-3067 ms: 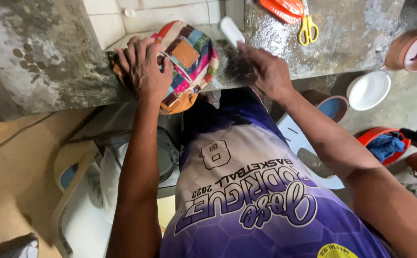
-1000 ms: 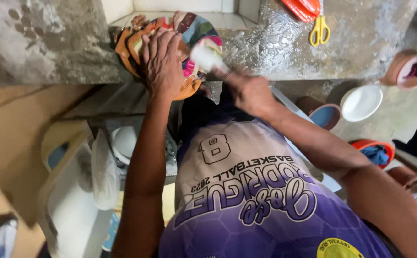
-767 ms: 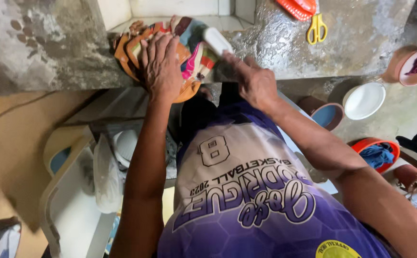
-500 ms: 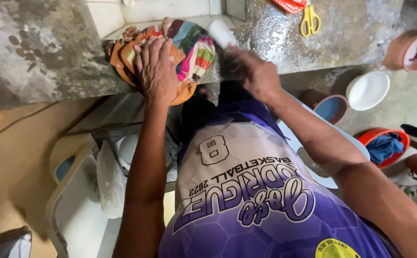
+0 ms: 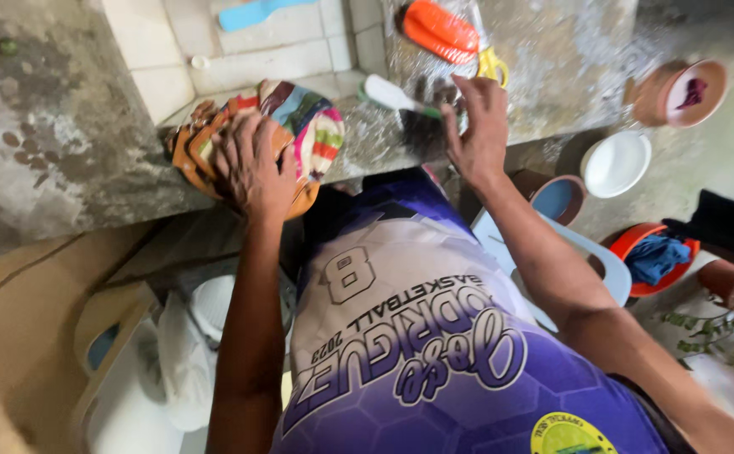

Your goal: The person scrubs a small patterned bag with a brush on a concrete surface. They repeatedly rub the brush over the bag's exterior and interior, occasionally repositioning the bag to access different areas.

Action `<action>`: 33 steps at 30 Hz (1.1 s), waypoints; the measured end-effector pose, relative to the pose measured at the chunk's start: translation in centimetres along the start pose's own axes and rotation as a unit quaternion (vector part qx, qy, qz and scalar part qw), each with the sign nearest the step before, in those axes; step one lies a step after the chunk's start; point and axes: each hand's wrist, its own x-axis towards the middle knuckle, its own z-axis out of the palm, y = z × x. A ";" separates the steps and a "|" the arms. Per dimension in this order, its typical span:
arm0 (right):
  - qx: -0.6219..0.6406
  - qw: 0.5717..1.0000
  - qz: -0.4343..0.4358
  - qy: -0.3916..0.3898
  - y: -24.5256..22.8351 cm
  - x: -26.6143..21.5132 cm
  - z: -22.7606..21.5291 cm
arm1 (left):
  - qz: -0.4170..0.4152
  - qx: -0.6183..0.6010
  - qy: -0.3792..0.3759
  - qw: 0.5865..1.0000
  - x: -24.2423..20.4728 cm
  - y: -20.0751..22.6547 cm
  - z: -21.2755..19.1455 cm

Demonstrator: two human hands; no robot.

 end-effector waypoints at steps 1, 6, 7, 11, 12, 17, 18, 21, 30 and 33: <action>0.079 0.994 0.074 0.024 1.3 0.4 -0.3 | 0.012 0.008 0.006 1.000 -0.2 0.0 0.0; 0.287 0.929 0.196 0.126 10.4 5.2 0.8 | 0.028 0.006 0.009 1.000 0.3 0.0 0.5; 0.276 0.941 0.138 0.139 12.0 6.6 1.7 | 0.017 0.004 -0.004 1.000 -0.1 -0.1 0.2; 0.289 0.948 0.064 0.113 15.8 11.0 3.5 | 0.016 -0.014 -0.023 1.000 -0.2 -0.3 -0.1; 0.331 0.933 0.103 0.098 15.9 11.8 3.2 | 0.015 -0.016 -0.026 0.999 -0.1 -0.2 -0.3; 0.212 0.972 0.100 0.032 10.8 14.9 -0.6 | -0.009 -0.024 -0.030 0.999 0.3 0.4 -0.9; 0.134 0.990 -0.004 0.048 9.2 15.0 -1.8 | -0.009 -0.022 -0.028 0.999 0.4 0.4 -0.9; 0.025 0.977 -0.212 0.017 3.8 15.1 -4.7 | -0.014 -0.026 -0.023 0.999 0.5 0.4 -0.7; -0.032 0.883 -0.447 -0.142 -10.4 13.6 -8.1 | -0.004 -0.068 -0.013 0.998 -0.6 -0.5 -0.2; -0.043 0.860 -0.500 -0.098 -13.4 14.0 -8.5 | -0.004 -0.075 0.010 0.997 -0.2 -0.9 0.1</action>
